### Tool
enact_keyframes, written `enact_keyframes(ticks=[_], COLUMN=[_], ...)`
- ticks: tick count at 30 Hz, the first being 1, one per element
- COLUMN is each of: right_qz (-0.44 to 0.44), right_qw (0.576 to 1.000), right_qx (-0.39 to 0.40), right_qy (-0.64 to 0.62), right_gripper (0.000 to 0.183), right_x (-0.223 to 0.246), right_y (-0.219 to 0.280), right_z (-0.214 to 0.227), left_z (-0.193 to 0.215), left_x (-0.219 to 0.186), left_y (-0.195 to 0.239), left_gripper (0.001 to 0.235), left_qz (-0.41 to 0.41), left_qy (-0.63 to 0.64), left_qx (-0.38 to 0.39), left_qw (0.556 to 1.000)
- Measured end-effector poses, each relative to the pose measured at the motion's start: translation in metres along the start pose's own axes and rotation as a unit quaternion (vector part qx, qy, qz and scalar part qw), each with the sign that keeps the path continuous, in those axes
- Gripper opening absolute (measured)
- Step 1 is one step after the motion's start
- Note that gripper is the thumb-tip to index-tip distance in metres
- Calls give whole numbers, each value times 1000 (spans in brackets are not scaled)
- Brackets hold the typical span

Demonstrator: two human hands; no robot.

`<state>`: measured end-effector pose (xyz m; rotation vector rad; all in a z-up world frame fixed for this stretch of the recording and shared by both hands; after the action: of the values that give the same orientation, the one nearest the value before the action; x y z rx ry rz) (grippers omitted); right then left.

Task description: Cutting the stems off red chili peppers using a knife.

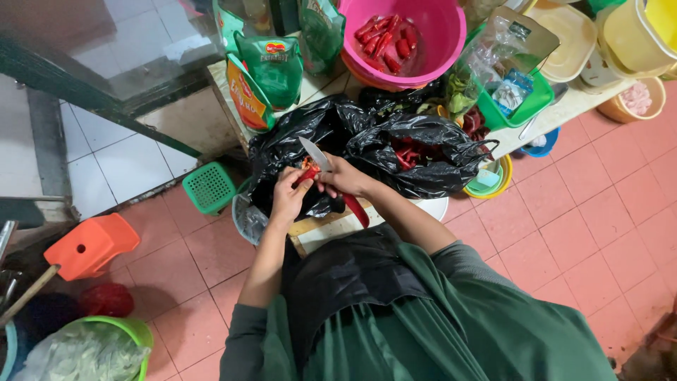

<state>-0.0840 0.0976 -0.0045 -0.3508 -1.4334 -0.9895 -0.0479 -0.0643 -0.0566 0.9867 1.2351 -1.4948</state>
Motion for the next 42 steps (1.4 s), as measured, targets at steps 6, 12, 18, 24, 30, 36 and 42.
enact_keyframes(ticks=[6, 12, 18, 24, 30, 36, 42], right_qz=[-13, -53, 139, 123, 137, 128, 143], right_qw=[974, 989, 886, 846, 857, 860, 850], right_qx=[18, -88, -243, -251, -264, -249, -252], right_qy=[-226, 105, 369, 454, 422, 426, 440], right_gripper=[28, 22, 19, 26, 25, 25, 27], right_x=[-13, -11, 14, 10, 8, 12, 20], right_y=[-5, 1, 28, 39, 43, 40, 44], right_z=[4, 18, -11, -24, -26, -31, -35], left_z=[-10, 1, -4, -5, -1, -1, 0], left_x=[70, 7, 7, -12, -18, -58, -81], left_y=[23, 9, 8, 16, 16, 18, 20], left_gripper=[27, 39, 31, 31, 24, 14, 16], left_qz=[181, 217, 135, 122, 77, 34, -39], left_qy=[406, 377, 376, 329, 272, 175, 47], left_qx=[-13, -67, -101, -145, -162, -154, -156], left_qw=[896, 898, 911, 925, 945, 972, 986])
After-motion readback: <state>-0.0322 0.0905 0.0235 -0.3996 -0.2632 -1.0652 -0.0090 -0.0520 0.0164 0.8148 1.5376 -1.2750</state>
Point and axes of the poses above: each hand's wrist, its own y-axis away from the middle knuckle, its own z-axis out of the back of the hand, x = y × z, the point moved 5 cm from there along -y, towards the middle knuckle, and after that the axes turned 9 degrees about y, right-handed, at the moved point
